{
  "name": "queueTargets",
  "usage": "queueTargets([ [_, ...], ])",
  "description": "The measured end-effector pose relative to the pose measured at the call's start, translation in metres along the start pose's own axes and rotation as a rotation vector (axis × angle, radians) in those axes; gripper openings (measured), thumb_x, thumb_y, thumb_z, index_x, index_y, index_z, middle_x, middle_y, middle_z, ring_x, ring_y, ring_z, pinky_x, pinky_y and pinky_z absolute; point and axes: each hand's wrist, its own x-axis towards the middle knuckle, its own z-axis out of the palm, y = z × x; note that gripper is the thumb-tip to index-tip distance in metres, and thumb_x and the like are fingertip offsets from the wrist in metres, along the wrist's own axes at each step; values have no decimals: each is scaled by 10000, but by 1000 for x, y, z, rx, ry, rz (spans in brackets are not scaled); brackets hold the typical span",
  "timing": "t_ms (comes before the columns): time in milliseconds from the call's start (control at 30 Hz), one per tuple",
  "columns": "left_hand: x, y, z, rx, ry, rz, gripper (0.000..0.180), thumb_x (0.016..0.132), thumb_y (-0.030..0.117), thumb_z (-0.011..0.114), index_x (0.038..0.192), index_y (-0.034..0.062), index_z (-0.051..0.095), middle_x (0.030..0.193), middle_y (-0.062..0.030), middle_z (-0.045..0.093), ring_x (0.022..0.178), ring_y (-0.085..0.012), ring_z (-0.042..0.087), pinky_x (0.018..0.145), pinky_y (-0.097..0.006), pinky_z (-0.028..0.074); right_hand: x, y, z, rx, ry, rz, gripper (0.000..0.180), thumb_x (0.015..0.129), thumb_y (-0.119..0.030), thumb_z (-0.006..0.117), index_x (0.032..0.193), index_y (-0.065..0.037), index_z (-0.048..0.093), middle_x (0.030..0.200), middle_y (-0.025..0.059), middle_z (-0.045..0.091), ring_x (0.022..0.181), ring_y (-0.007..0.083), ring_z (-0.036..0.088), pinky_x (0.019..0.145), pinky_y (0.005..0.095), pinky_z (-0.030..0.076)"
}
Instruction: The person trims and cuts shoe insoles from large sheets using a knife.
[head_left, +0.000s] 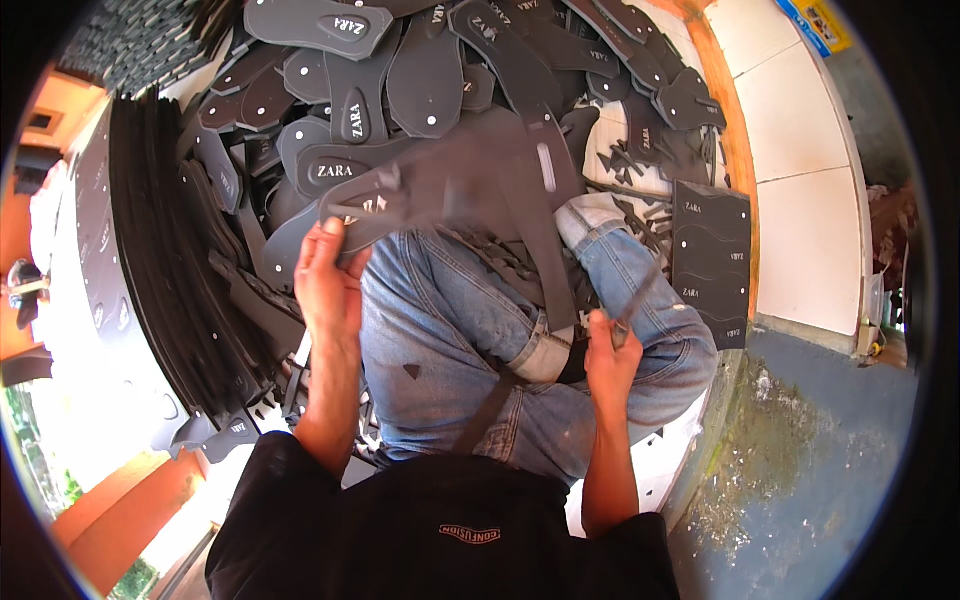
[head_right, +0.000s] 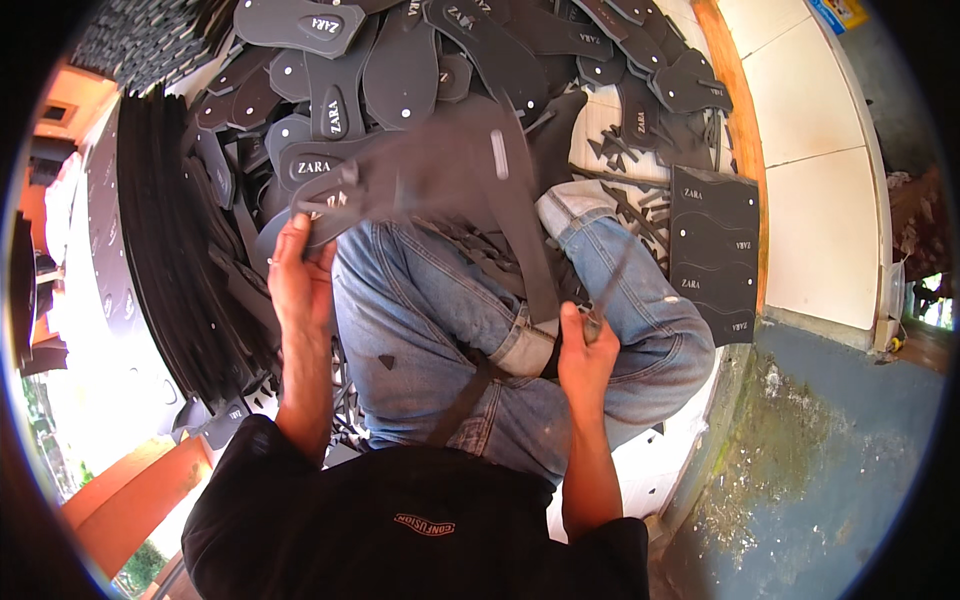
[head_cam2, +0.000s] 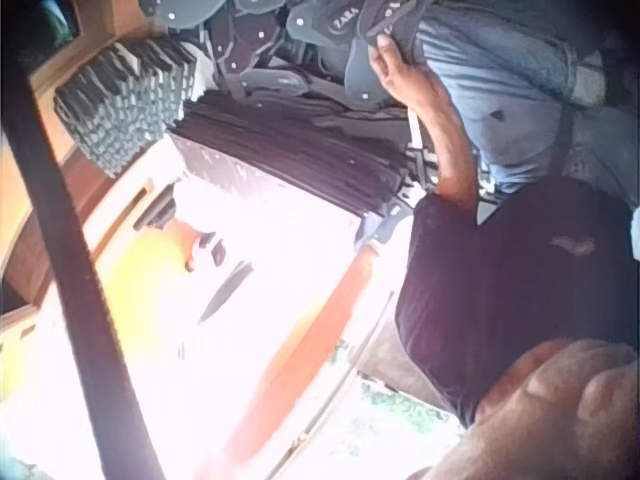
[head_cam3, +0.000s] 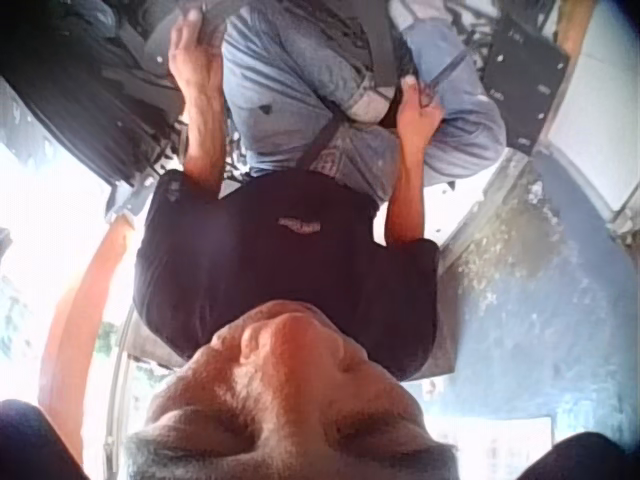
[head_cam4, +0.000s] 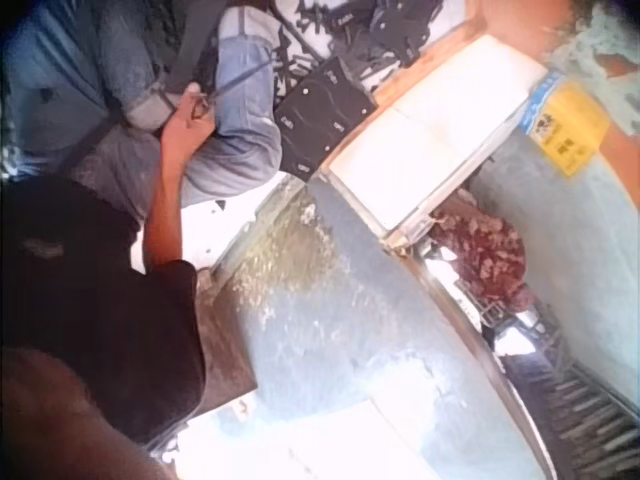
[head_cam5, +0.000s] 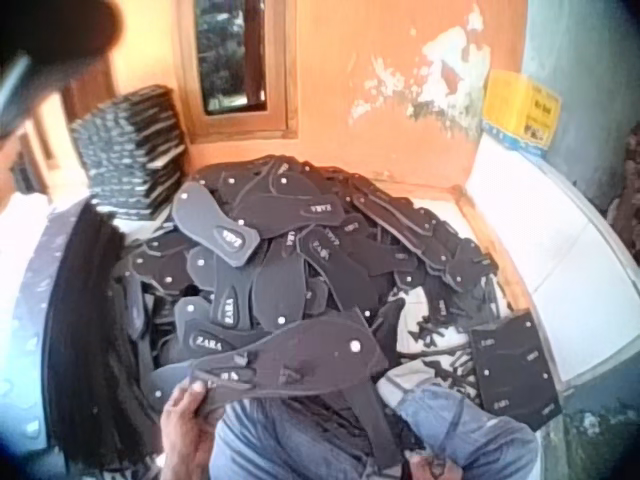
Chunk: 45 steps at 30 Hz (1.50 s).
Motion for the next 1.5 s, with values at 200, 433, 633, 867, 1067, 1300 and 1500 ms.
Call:
queueTargets([
  [200,-69,-81,44,-19,-218,-587,156,827,115,655,971,81,606,890,-23,637,787,-147,612,666,-285,504,-34,-16,27,240,-73,-86,246,900,-234,587,764,-36,530,525,-42,437,443,39,381,398,214,273],
  [433,-111,-117,52,22,-392,-688,214,829,163,669,1017,82,605,918,-7,634,765,-105,594,583,-236,462,-24,-49,12,223,-122,-130,260,873,-208,632,759,18,573,592,-5,517,523,53,461,456,216,366],
  [633,-106,-115,62,-136,-299,-624,224,851,159,644,1042,61,580,997,-36,633,885,-133,618,710,-267,521,-28,-32,-3,-45,-28,-238,331,861,-252,642,670,-7,529,493,45,469,441,123,434,427,307,359],
  [867,-114,-121,69,-144,-281,-671,207,854,126,627,1047,77,571,990,-34,641,851,-145,643,647,-289,556,-51,7,-36,-590,120,-265,388,838,-286,657,613,-33,466,480,129,472,415,300,478,423,379,370],
  [1067,-114,-129,51,-117,-321,-655,243,836,94,638,1066,62,568,1004,-44,640,876,-154,639,722,-289,542,-59,16,-34,-684,49,-149,302,842,-234,620,646,-33,508,523,171,520,512,386,539,474,430,402],
  [1300,-127,-125,0,41,-365,-663,273,822,75,649,1080,15,584,1018,-59,643,933,-152,615,836,-305,493,-11,-14,-6,-180,-276,-9,252,856,-232,618,766,2,591,546,83,530,477,186,501,495,348,403],
  [1500,-117,-105,-17,350,-513,-687,327,812,154,686,1093,13,596,1027,-49,639,961,-149,585,882,-296,447,-36,-10,3,31,-515,31,206,831,-186,680,847,11,624,655,-41,524,611,44,453,542,214,373],
])
